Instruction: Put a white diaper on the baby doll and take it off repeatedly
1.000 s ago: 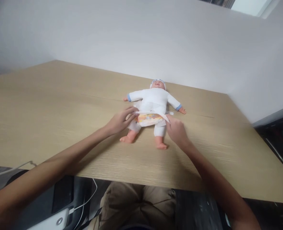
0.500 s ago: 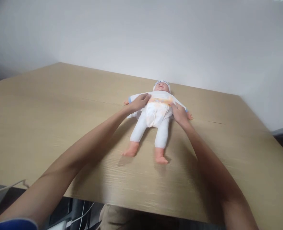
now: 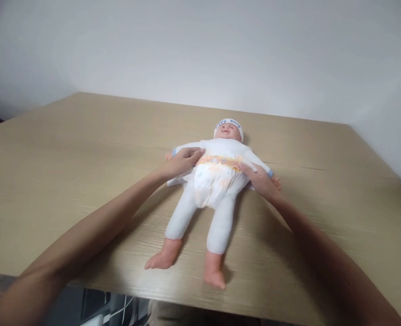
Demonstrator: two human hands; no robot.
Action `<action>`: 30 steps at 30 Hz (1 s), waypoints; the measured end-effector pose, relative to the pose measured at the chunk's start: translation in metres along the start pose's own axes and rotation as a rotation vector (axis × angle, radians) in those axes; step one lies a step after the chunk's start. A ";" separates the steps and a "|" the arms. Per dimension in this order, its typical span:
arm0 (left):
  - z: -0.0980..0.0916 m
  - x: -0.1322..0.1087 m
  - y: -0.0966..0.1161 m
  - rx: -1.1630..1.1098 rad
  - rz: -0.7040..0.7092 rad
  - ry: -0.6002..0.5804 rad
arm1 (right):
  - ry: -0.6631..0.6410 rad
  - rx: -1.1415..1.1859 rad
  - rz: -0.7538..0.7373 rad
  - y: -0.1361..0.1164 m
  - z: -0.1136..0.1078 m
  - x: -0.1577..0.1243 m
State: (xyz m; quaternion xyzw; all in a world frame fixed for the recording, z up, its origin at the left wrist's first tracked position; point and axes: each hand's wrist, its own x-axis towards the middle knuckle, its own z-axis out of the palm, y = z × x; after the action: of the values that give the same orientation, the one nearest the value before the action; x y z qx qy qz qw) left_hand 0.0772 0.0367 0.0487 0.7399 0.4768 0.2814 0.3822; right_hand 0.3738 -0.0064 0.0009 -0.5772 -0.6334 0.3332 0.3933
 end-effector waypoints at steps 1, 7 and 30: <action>-0.001 -0.003 0.000 0.062 -0.005 0.034 | -0.015 -0.030 -0.009 -0.001 -0.005 -0.009; -0.006 -0.002 0.017 0.530 0.284 0.377 | 0.179 -0.179 -0.109 0.009 -0.008 -0.060; 0.063 -0.005 0.061 0.556 0.512 -0.022 | 0.003 -0.224 0.052 0.028 -0.025 -0.063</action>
State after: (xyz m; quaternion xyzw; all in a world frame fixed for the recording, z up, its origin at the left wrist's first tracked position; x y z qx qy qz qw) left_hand 0.1546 -0.0021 0.0641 0.9135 0.3305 0.2196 0.0894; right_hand 0.4102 -0.0667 -0.0189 -0.6342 -0.6509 0.2695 0.3184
